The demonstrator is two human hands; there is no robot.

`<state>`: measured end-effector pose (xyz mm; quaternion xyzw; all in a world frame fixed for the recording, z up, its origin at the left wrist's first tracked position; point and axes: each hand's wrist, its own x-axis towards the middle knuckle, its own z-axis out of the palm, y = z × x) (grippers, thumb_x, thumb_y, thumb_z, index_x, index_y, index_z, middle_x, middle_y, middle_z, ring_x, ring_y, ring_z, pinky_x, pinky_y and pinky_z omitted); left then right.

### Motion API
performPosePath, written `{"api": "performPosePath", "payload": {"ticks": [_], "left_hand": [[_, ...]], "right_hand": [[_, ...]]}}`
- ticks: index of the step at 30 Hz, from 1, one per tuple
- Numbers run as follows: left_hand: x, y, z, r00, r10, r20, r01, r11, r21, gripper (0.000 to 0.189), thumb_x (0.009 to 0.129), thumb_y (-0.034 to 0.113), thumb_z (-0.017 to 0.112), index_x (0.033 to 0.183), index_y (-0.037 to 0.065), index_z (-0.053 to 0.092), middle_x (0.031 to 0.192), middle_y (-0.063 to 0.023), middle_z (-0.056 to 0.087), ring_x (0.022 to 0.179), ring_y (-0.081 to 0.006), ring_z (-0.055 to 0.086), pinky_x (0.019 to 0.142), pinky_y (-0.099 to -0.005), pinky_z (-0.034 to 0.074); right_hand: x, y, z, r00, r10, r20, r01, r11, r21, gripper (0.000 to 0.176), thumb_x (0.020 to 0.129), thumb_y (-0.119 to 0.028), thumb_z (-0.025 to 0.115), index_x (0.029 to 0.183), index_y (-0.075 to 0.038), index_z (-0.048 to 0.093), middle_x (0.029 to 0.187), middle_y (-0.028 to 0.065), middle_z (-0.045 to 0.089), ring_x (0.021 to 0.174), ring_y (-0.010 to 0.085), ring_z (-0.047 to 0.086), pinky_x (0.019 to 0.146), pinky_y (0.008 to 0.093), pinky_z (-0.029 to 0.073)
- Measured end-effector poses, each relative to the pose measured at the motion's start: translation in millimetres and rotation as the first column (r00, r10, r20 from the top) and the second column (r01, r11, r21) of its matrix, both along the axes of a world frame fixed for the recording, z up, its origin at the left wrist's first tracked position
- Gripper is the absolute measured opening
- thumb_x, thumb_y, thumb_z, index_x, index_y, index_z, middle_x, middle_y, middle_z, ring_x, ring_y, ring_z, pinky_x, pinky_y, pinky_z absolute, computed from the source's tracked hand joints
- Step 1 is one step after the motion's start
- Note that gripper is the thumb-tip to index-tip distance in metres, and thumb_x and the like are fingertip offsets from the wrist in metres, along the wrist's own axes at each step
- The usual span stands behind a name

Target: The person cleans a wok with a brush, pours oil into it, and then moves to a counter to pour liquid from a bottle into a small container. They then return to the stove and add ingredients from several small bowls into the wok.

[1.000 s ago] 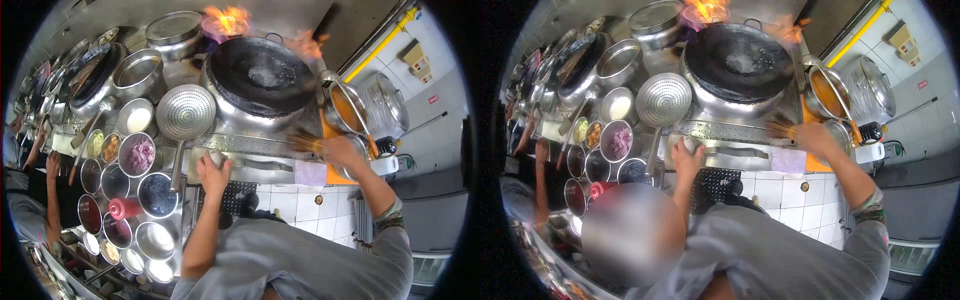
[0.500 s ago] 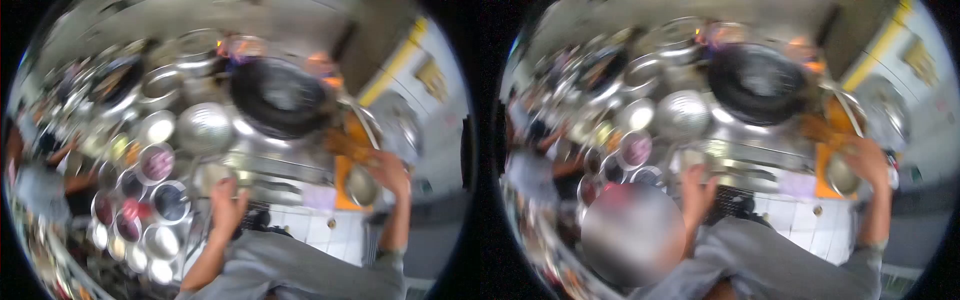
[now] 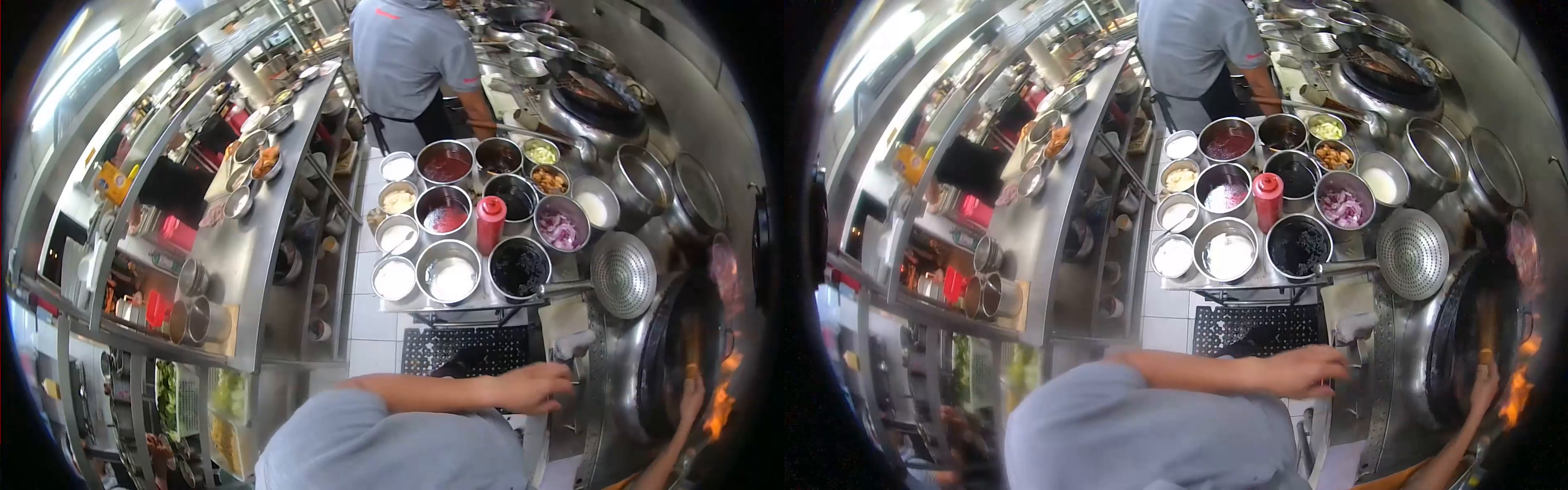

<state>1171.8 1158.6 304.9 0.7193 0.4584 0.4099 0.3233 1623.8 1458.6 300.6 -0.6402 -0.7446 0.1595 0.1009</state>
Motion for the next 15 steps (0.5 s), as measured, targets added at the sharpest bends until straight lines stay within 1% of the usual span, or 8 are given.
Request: {"api": "performPosePath", "payload": {"ticks": [1,3,4,6,7,11,14,15], "left_hand": [[-17.9,-12.8,0.9,0.998,0.044,-0.042,-0.048,0.993,-0.111,0.034,0.081,0.013,0.068,0.112,0.001,0.06,0.114,-0.0153,0.055,0.11,-0.0333,0.054,0.094,-0.04,0.044],[-49.3,-40.5,2.7,0.957,0.267,-0.116,-0.282,0.95,-0.135,0.03,0.083,0.014,0.068,0.109,0.002,0.063,0.111,-0.0139,0.058,0.106,-0.0319,0.057,0.093,-0.039,0.046],[-61.4,-54.6,5.3,0.915,0.38,-0.137,-0.396,0.91,-0.121,0.027,0.084,0.014,0.067,0.107,0.003,0.064,0.108,-0.0132,0.06,0.103,-0.0316,0.059,0.09,-0.0382,0.048],[-76.1,-76.4,0.4,0.831,0.526,-0.179,-0.551,0.824,-0.132,0.025,0.085,0.015,0.067,0.106,0.003,0.065,0.106,-0.0128,0.06,0.101,-0.0317,0.06,0.088,-0.0375,0.049],[-79.2,-77.7,2.7,0.823,0.539,-0.18,-0.563,0.818,-0.122,0.025,0.085,0.015,0.067,0.106,0.003,0.065,0.106,-0.0128,0.06,0.101,-0.0317,0.06,0.088,-0.0375,0.049],[-69.0,-62.3,17.3,0.815,0.562,-0.138,-0.576,0.812,-0.093,0.025,0.085,0.015,0.066,0.106,0.002,0.063,0.107,-0.0133,0.06,0.102,-0.0321,0.059,0.089,-0.0386,0.048],[-57.8,-45.2,34.3,0.898,0.432,-0.085,-0.433,0.901,0.008,0.027,0.084,0.015,0.066,0.107,0.001,0.062,0.108,-0.0133,0.059,0.102,-0.0323,0.058,0.089,-0.0394,0.048],[-57.9,-45.7,35.1,0.911,0.395,-0.118,-0.396,0.918,0.022,0.028,0.084,0.014,0.067,0.108,0.001,0.061,0.109,-0.0131,0.059,0.103,-0.0321,0.058,0.089,-0.0393,0.048]], "right_hand": [[-17.6,-21.1,3.7,0.984,0.05,-0.174,-0.053,0.999,-0.01,0.044,0.097,-0.019,0.053,0.135,0.0,0.049,0.128,0.0194,0.056,0.117,0.0274,0.055,0.097,0.0362,0.041],[-28.3,-52.8,59.1,0.841,-0.028,-0.541,-0.234,0.882,-0.409,0.041,0.095,-0.017,0.056,0.131,0.002,0.052,0.114,0.0118,0.062,0.104,0.0222,0.056,0.091,0.0342,0.046],[4.9,-36.7,44.7,0.87,-0.018,-0.493,-0.22,0.879,-0.422,0.042,0.095,-0.018,0.055,0.132,0.002,0.051,0.113,0.0122,0.061,0.102,0.0231,0.056,0.09,0.0343,0.046],[105.2,22.5,-11.1,0.973,0.113,-0.203,-0.145,0.978,-0.15,0.043,0.096,-0.02,0.054,0.132,0.002,0.051,0.112,0.013,0.061,0.099,0.0249,0.057,0.09,0.0344,0.046],[124.9,49.9,-34.4,0.994,0.091,-0.052,-0.09,0.996,0.019,0.043,0.096,-0.021,0.053,0.132,0.002,0.051,0.111,0.0133,0.06,0.097,0.0258,0.057,0.089,0.0345,0.046],[144.0,94.2,-68.5,0.969,-0.067,0.237,0.011,0.973,0.23,0.045,0.097,-0.024,0.051,0.136,0.0,0.048,0.131,0.022,0.055,0.116,0.0312,0.054,0.099,0.0362,0.041],[37.5,70.1,-66.4,0.967,-0.132,0.218,0.094,0.98,0.177,0.047,0.097,-0.022,0.052,0.14,-0.002,0.045,0.134,0.0199,0.054,0.107,0.0331,0.059,0.094,0.0368,0.043],[26.2,52.5,-51.5,0.995,0.101,-0.025,-0.096,0.984,0.153,0.048,0.097,-0.02,0.052,0.14,-0.002,0.044,0.136,0.0178,0.053,0.107,0.0321,0.059,0.094,0.0367,0.044]]}}
